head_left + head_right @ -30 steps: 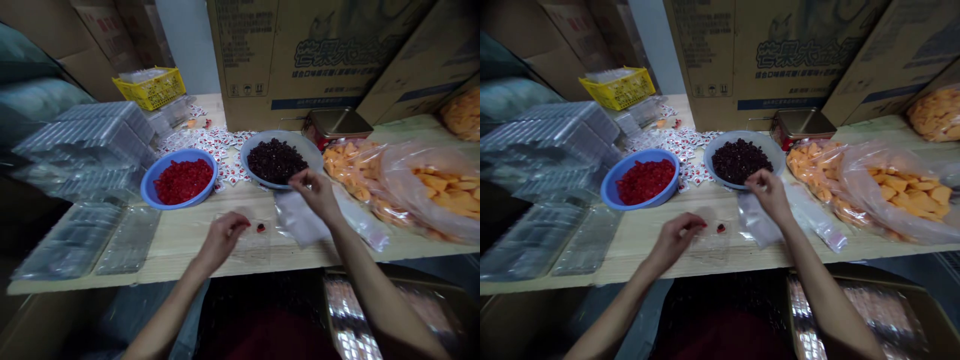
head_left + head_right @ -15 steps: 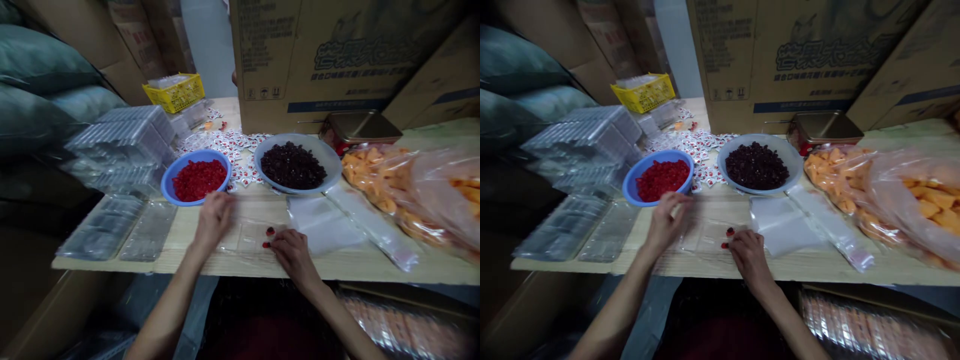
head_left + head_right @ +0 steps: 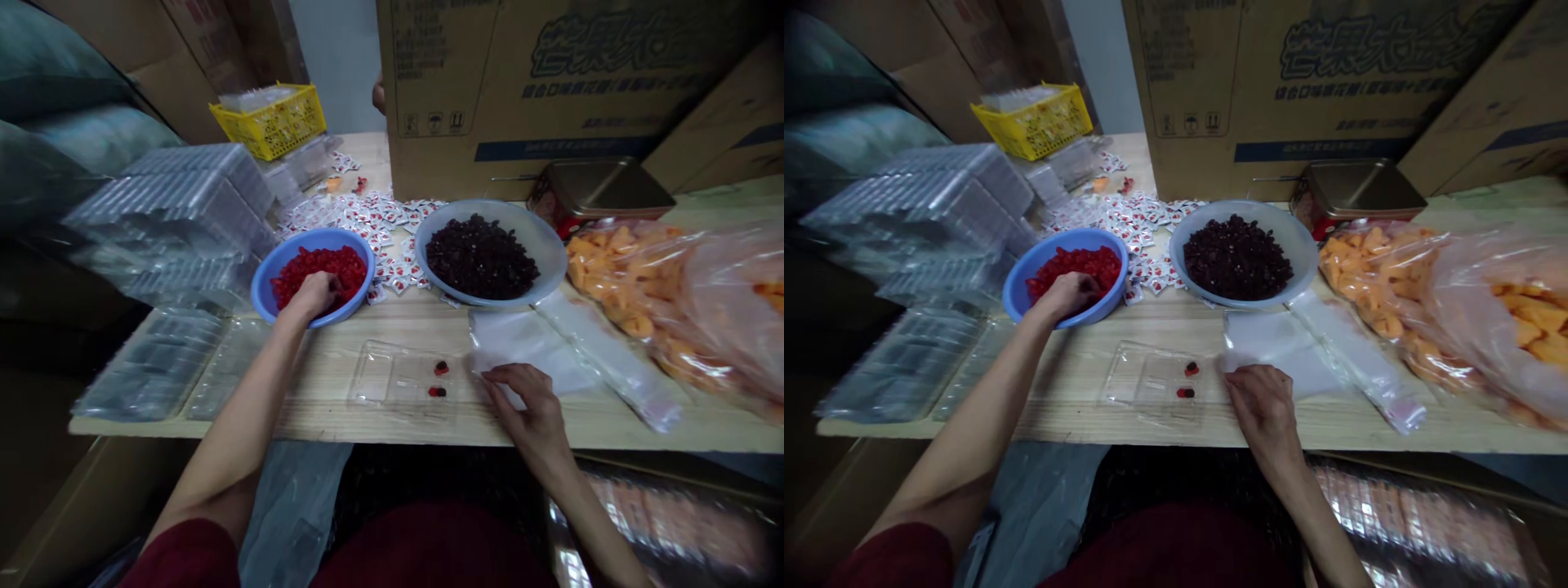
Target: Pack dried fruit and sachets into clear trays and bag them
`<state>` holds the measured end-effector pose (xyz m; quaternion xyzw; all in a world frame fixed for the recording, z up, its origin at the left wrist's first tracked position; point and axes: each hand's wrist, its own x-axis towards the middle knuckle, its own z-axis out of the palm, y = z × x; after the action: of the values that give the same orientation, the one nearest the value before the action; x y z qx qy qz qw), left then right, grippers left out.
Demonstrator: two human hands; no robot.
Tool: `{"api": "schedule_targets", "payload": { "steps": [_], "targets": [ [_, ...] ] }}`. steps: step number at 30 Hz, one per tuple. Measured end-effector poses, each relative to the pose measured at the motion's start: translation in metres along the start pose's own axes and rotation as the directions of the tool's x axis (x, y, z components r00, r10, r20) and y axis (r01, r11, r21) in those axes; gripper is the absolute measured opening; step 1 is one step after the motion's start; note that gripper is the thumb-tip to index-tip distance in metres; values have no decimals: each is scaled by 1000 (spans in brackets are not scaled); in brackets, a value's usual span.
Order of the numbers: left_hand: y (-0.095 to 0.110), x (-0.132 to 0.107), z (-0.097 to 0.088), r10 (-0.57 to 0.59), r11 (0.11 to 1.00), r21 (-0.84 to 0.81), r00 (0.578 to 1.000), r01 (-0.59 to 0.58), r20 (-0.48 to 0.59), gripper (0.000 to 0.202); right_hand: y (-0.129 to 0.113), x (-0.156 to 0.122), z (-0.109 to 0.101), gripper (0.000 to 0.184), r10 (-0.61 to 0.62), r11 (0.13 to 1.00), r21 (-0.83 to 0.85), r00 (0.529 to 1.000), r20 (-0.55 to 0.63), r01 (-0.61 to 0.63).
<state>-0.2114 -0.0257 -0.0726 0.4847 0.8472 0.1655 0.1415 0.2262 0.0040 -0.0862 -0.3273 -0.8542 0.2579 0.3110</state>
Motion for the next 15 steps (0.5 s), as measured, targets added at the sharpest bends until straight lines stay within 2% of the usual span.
{"api": "schedule_targets", "payload": {
  "steps": [3,6,8,10,11,12,13,14,15],
  "targets": [
    [-5,-4,-5,-33,995,-97,988,18,-154,9,-2,-9,-3,12,6,1000,25,1000,5,-6],
    [2,-16,-17,-72,981,-191,967,25,-246,3,-4,-19,-2,12,-8,999,50,1000,10,7],
    [18,-36,-23,-50,943,-327,951,-55,-304,13,-6,-24,1,12,-14,998,62,1000,14,13],
    [46,-69,-18,40,819,-529,944,-220,-329,25,-7,-27,6,12,-15,997,80,1000,15,13],
    [62,-90,-10,119,732,-615,943,-294,-310,29,-8,-28,9,11,-10,996,89,1000,16,9],
    [78,-112,1,218,678,-665,950,-313,-224,29,-10,-29,12,11,-3,995,98,1000,15,1],
    [93,-134,15,293,653,-695,947,-301,-135,28,-11,-29,15,11,6,994,105,1000,12,-7],
    [107,-154,30,368,660,-691,929,-297,-48,26,-12,-29,19,12,12,994,107,1000,11,-13],
    [117,-171,47,417,679,-663,909,-315,-6,25,-14,-29,22,12,13,994,105,1000,12,-14]
  ]
}}
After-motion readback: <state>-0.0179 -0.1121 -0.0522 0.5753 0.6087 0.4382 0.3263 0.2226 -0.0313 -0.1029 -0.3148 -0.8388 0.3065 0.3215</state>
